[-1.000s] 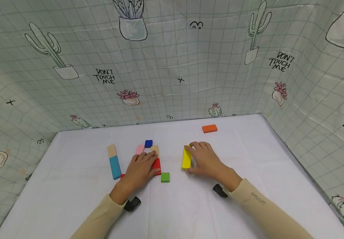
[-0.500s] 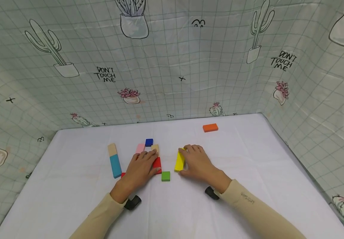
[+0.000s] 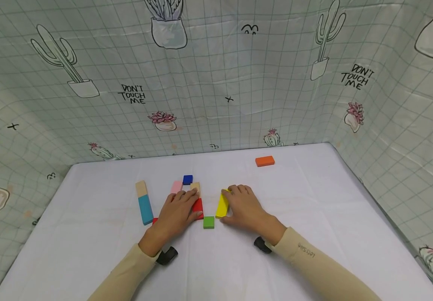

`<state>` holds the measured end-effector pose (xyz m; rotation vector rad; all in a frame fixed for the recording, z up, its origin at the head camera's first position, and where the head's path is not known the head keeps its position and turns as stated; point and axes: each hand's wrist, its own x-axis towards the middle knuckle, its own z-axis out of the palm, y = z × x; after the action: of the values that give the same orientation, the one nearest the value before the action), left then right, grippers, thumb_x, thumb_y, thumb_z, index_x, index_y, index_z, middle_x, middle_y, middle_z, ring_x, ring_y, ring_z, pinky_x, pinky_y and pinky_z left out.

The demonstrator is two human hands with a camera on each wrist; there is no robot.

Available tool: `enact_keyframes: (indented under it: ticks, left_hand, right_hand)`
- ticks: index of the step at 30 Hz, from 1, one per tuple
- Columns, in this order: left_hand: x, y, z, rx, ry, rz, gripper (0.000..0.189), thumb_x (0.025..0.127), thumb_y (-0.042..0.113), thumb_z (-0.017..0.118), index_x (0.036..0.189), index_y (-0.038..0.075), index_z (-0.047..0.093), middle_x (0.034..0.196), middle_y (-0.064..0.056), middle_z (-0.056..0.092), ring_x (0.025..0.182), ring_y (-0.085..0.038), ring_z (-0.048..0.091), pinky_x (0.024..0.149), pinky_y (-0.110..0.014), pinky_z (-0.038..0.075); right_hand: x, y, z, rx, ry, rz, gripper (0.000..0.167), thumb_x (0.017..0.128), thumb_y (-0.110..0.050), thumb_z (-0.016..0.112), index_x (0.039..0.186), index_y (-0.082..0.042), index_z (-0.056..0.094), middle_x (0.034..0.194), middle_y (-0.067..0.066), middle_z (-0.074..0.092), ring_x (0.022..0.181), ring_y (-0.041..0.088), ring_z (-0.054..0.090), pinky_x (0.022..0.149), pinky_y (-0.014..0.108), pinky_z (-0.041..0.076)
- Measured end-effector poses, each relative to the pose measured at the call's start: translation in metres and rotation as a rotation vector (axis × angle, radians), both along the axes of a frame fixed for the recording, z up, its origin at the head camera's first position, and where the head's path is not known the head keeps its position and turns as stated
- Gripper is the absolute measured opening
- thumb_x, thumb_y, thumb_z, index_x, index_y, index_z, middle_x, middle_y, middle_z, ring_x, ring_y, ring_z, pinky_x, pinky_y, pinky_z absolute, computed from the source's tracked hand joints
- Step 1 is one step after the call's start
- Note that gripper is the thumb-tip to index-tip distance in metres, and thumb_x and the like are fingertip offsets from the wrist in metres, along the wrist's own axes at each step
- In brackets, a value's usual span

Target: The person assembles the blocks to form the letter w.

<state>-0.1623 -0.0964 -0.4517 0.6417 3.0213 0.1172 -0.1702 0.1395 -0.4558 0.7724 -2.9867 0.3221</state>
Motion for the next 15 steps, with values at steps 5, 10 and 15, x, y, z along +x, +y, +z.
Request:
enact_keyframes:
  ticks: [5,10,15]
  left_hand:
    - [0.000,0.000,0.000,-0.004,0.004,0.000,0.065,0.101,0.046,0.070,0.156,0.015,0.054,0.161,-0.006,0.051,0.143,-0.031,0.048,0.118,-0.051,0.040]
    - [0.000,0.000,0.000,0.003,0.007,-0.005,0.065,0.101,0.046,0.070,0.156,0.014,0.054,0.161,-0.006,0.051,0.142,-0.032,0.049,0.118,-0.051,0.040]
    - [0.001,0.000,0.000,0.010,0.002,-0.001,0.064,0.101,0.045,0.070,0.156,0.014,0.054,0.161,-0.006,0.051,0.142,-0.032,0.049,0.118,-0.051,0.040]
  right_hand:
    - [0.002,0.000,-0.001,0.003,0.014,0.016,0.077,0.084,-0.042,0.089,0.142,-0.001,0.062,0.140,0.020,0.061,0.128,0.039,0.056,0.113,0.058,0.043]
    - [0.002,0.004,0.001,-0.022,-0.007,0.016,0.078,0.087,-0.045,0.087,0.144,0.000,0.060,0.145,0.023,0.058,0.131,0.042,0.055,0.113,0.060,0.043]
    - [-0.004,0.014,0.005,-0.034,-0.031,-0.059,0.077,0.093,-0.045,0.080,0.149,0.001,0.056,0.150,0.024,0.054,0.135,0.044,0.051,0.115,0.062,0.039]
